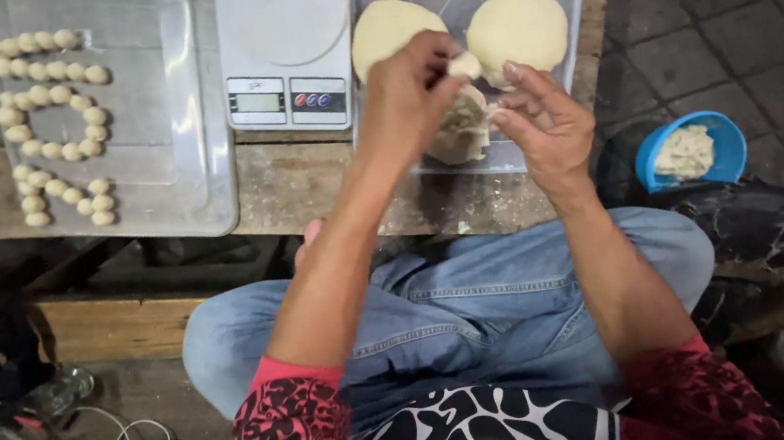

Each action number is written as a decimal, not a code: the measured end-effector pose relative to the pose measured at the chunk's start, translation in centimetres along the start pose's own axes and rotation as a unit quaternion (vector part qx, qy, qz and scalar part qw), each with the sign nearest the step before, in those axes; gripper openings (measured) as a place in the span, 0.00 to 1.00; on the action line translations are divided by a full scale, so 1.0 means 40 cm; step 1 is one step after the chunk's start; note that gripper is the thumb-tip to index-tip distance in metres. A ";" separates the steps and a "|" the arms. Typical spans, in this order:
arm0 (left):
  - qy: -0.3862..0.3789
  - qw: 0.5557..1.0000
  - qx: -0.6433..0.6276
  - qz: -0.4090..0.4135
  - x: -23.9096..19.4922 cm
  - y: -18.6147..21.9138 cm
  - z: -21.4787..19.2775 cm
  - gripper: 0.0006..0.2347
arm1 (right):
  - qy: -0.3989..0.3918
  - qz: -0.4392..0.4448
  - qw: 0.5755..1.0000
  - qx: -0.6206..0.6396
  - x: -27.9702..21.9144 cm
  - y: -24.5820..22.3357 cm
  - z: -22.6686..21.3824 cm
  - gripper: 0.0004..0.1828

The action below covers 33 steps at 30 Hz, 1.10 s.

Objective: The person sits on the floor and repeatedly takes small pieces of dough, rolls them into balls, and places them on a tray. They also weigh portions of dough on a digital scale before shaping them.

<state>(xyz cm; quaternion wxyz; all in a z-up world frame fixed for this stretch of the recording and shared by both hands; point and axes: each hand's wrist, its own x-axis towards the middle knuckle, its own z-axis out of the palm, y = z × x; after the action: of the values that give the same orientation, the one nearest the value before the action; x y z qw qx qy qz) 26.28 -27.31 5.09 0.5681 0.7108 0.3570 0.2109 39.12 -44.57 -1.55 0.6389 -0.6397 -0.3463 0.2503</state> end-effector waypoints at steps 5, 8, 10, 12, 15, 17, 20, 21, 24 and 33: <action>-0.094 0.994 -0.024 0.049 -0.034 -0.007 0.055 0.07 | -0.007 -0.021 0.996 0.084 0.013 0.046 -0.022 0.17; -0.093 0.989 -0.095 0.065 -0.020 -0.028 0.045 0.09 | 0.013 0.062 0.991 0.117 0.011 0.016 -0.019 0.11; -0.095 0.982 -0.163 0.025 -0.032 -0.017 0.050 0.10 | 0.028 0.140 0.969 0.203 0.002 0.058 -0.030 0.09; -0.096 0.968 -0.229 -0.015 -0.040 -0.019 0.057 0.10 | 0.043 0.214 0.933 0.287 -0.002 0.092 -0.046 0.08; -0.108 0.887 -0.416 -0.168 -0.044 -0.047 0.078 0.14 | 0.022 0.239 0.917 0.319 -0.002 0.110 -0.067 0.06; -0.107 0.857 -0.438 -0.250 -0.045 -0.069 0.102 0.12 | 0.001 0.238 0.919 0.314 -0.003 0.089 -0.064 0.06; -0.091 0.866 -0.401 -0.284 -0.064 -0.029 0.099 0.13 | 0.025 0.233 0.926 0.295 0.001 0.072 -0.050 0.11; -0.090 0.866 -0.401 -0.284 -0.064 -0.030 0.102 0.13 | 0.025 0.233 0.926 0.295 0.005 0.073 -0.045 0.11; -0.073 0.885 -0.357 -0.292 -0.064 -0.010 0.107 0.11 | 0.043 0.167 0.964 0.202 0.018 0.055 -0.037 0.13; -0.060 0.929 -0.306 -0.197 -0.059 -0.015 0.098 0.11 | 0.005 -0.062 0.997 -0.045 0.019 -0.036 -0.010 0.15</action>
<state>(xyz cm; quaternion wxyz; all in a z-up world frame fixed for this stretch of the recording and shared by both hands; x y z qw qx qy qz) 27.33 -31.57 3.71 0.8086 0.4291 0.3732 0.1508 39.75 -44.33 0.00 0.6252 -0.6469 -0.3925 0.1910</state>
